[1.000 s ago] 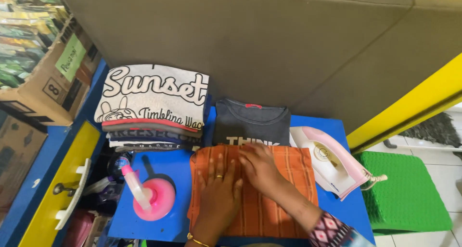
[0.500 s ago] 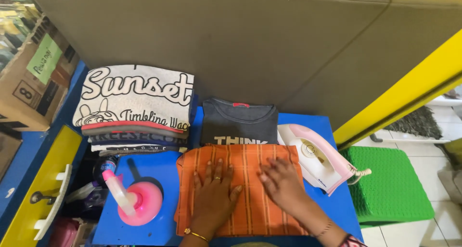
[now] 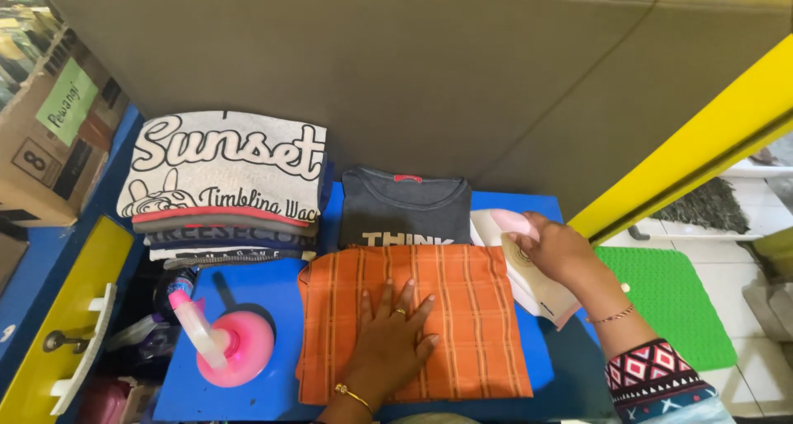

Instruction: Ironing and folding t-shirts on a blue table

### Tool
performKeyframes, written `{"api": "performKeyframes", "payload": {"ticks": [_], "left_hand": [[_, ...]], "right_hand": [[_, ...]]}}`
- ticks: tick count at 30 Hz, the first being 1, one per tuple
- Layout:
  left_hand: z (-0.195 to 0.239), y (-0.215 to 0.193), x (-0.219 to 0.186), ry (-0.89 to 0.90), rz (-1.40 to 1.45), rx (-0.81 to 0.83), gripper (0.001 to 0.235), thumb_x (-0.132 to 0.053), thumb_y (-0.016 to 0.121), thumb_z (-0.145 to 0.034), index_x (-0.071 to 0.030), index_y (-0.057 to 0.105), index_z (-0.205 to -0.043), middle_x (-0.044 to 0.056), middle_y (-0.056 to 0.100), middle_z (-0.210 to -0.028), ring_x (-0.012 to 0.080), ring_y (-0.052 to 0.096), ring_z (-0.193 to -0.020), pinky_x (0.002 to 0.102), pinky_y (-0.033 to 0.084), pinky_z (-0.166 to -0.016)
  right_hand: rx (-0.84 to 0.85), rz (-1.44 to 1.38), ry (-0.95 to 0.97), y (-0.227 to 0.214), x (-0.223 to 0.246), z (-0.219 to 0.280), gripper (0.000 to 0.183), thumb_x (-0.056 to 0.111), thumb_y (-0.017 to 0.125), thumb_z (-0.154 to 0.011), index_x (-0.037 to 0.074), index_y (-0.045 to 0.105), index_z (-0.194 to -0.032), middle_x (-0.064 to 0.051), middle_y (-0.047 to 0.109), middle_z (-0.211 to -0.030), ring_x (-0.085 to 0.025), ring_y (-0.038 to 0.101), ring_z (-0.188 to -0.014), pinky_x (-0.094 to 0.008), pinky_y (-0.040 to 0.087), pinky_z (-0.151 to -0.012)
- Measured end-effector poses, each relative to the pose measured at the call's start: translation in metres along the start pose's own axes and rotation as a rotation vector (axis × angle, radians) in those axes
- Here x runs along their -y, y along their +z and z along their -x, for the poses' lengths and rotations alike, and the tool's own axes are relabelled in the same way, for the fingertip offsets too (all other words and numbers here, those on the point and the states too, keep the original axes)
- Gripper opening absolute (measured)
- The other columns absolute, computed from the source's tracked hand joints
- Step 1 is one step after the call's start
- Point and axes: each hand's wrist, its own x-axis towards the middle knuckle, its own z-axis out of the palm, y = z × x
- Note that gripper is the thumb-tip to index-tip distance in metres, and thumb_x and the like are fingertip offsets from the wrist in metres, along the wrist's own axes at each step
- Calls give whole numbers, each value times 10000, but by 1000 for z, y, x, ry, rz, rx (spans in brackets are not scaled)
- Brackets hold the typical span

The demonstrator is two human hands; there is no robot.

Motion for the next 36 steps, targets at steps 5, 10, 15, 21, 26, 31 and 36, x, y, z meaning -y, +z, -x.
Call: {"api": "performKeyframes", "payload": {"ticks": [5,10,15,21,26,31,36], "left_hand": [[-4,35,16,72,-109,-194,649,-532,488,-957,-212,459,-1521,160,282,-1644,488,168,-1491,766,49,-1127],[2,26,10,46,-81,-100,650,-524,453,-985,-228,388,-1560,147,209,-1672,476,99,-1513,741,24,-1145],[1,18,8,24,-42,-68,652,-512,461,-986,-223,380,-1565,138,188,-1680,452,73,-1529,716,-13,-1166],[-24,24,47,-141,85,-366,704,-273,374,-1002,16,153,-1605,202,144,-1699,383,45,-1574,674,10,-1188],[-34,17,80,-260,77,-367,752,-513,338,-1015,-89,201,-1621,93,176,-1712,267,109,-1579,599,25,-1222],[-25,0,73,-272,195,-337,790,-404,417,-996,-37,105,-1623,128,167,-1707,295,87,-1582,565,-29,-1243],[-22,2,73,-257,204,-348,811,-409,435,-998,-26,89,-1623,155,186,-1695,303,97,-1579,565,-26,-1243]], "right_hand": [[-163,-186,-36,-4,-20,14,705,618,558,-884,231,552,-1473,-80,616,-1459,-365,576,-1331,-416,429,-1116],[-200,-249,58,-60,8,71,649,573,616,-854,303,612,-1445,-55,712,-1285,-290,666,-1178,-375,482,-1000],[-192,-124,-156,-49,31,71,608,593,696,-782,402,660,-1358,9,758,-1269,-237,743,-1096,-359,527,-946],[-34,-20,-487,9,94,54,648,632,643,-864,336,596,-1439,-26,660,-1398,-294,633,-1248,-393,475,-1020],[33,22,-530,19,108,38,658,632,591,-886,317,569,-1463,-14,650,-1405,-294,619,-1248,-448,499,-932],[58,25,-369,-3,69,49,660,630,616,-866,370,556,-1470,26,622,-1449,-288,609,-1289,-430,480,-1040],[71,-28,-196,-3,40,51,688,642,660,-819,410,571,-1461,-29,744,-1282,-285,699,-1169,-378,549,-950]]}}
